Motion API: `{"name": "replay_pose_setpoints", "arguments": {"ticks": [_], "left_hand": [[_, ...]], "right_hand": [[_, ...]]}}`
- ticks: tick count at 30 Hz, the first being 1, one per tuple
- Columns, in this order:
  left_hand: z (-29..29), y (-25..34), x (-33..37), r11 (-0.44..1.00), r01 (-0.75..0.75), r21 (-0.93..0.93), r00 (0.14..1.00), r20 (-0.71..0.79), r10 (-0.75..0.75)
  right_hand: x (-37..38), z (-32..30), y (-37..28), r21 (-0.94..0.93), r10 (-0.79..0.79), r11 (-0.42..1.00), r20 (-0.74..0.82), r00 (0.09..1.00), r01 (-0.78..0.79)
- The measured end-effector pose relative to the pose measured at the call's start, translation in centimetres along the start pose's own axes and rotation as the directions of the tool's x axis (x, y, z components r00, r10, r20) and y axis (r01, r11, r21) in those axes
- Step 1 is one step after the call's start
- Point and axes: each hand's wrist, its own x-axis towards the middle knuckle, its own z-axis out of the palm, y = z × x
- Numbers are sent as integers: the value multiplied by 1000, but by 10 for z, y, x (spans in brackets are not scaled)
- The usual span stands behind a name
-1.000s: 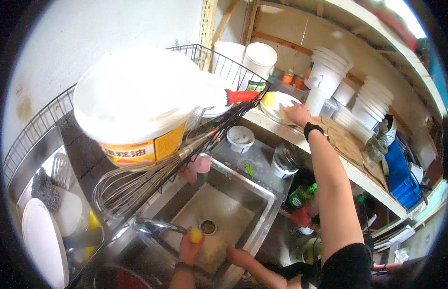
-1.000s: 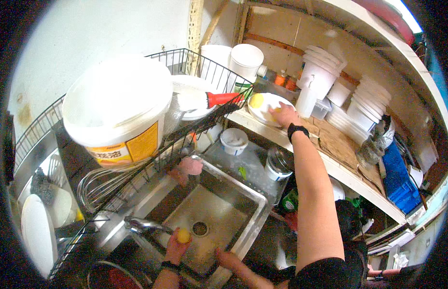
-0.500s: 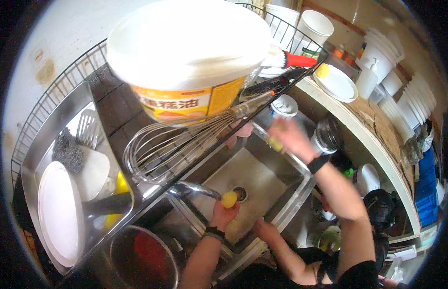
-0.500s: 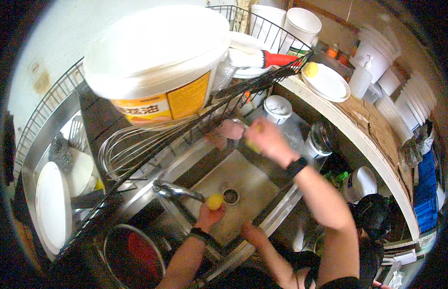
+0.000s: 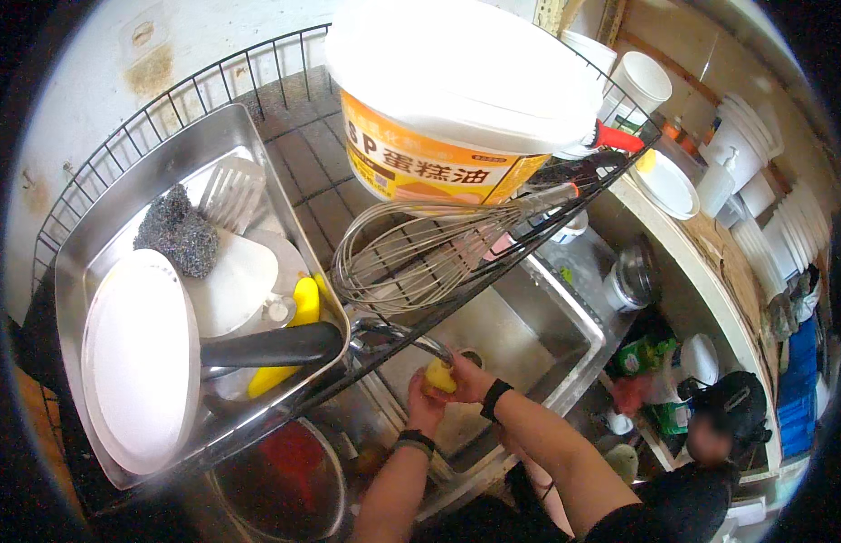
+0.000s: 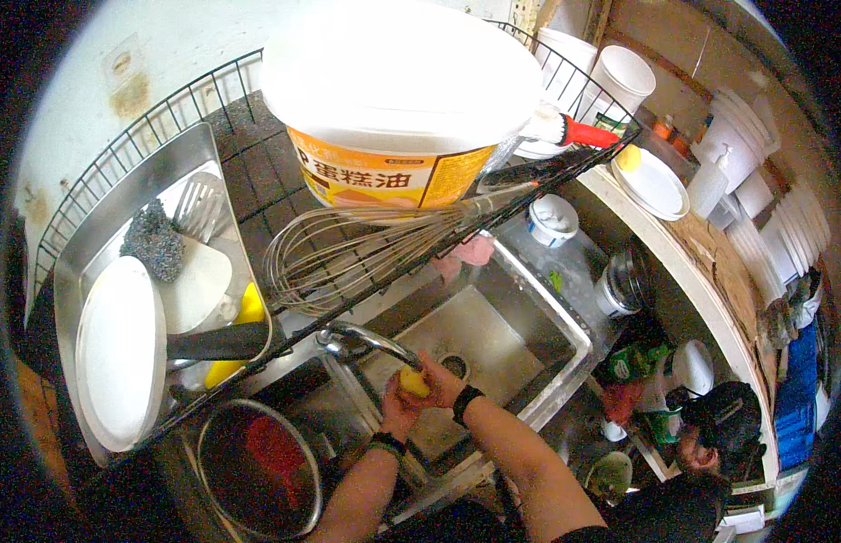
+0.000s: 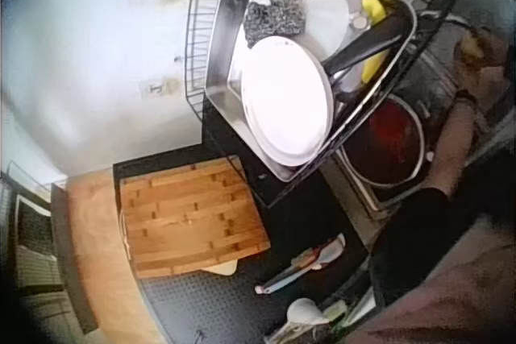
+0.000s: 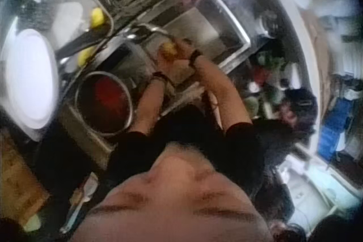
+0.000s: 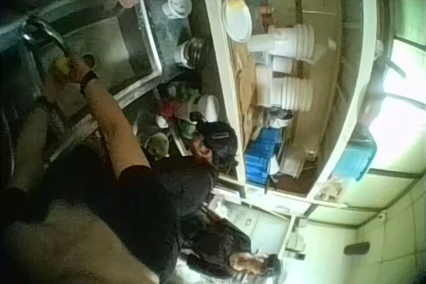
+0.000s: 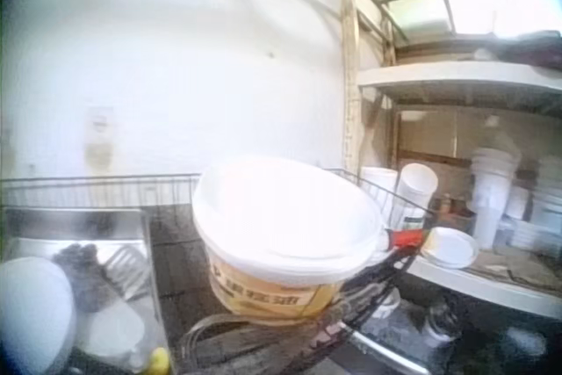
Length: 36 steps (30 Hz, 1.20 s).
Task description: Peeling potatoes with a manual peeler over a sink in a kitchen environment.
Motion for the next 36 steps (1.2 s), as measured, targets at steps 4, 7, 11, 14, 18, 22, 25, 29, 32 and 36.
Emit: {"name": "replay_pose_setpoints", "arguments": {"ticks": [4,7,11,14,18,22,25,29,32,36], "left_hand": [[27,-4,-7,998,-53,14,994,-97,55],[32,0,-13,999,15,46,1000,4,-15],[34,13,-13,988,96,119,989,104,-108],[49,4,-11,972,166,164,976,112,-185],[67,-9,-13,964,238,122,959,131,-253],[69,10,-7,916,401,1,885,258,-387],[76,-1,-8,955,287,70,934,203,-295],[58,2,19,892,447,69,855,261,-448],[49,-2,34,837,545,43,788,316,-529],[72,-8,16,866,171,470,865,349,-360]], "right_hand": [[5,-14,8,-75,-147,987,-36,988,144],[6,-32,12,-279,-264,928,-30,964,246],[-13,-2,0,-400,-204,905,-104,974,147],[-26,-10,-8,-728,-318,668,-93,944,154],[-39,-39,-20,-985,-397,-174,81,914,12],[-87,24,-93,-914,-466,-264,-158,871,-307],[-190,58,-173,-951,-913,-193,84,400,-241],[-283,35,-289,-903,-991,26,32,-128,-429],[-318,3,-341,-807,-933,179,42,-357,-562],[-320,-70,-399,-723,-942,120,134,-309,-680]]}}
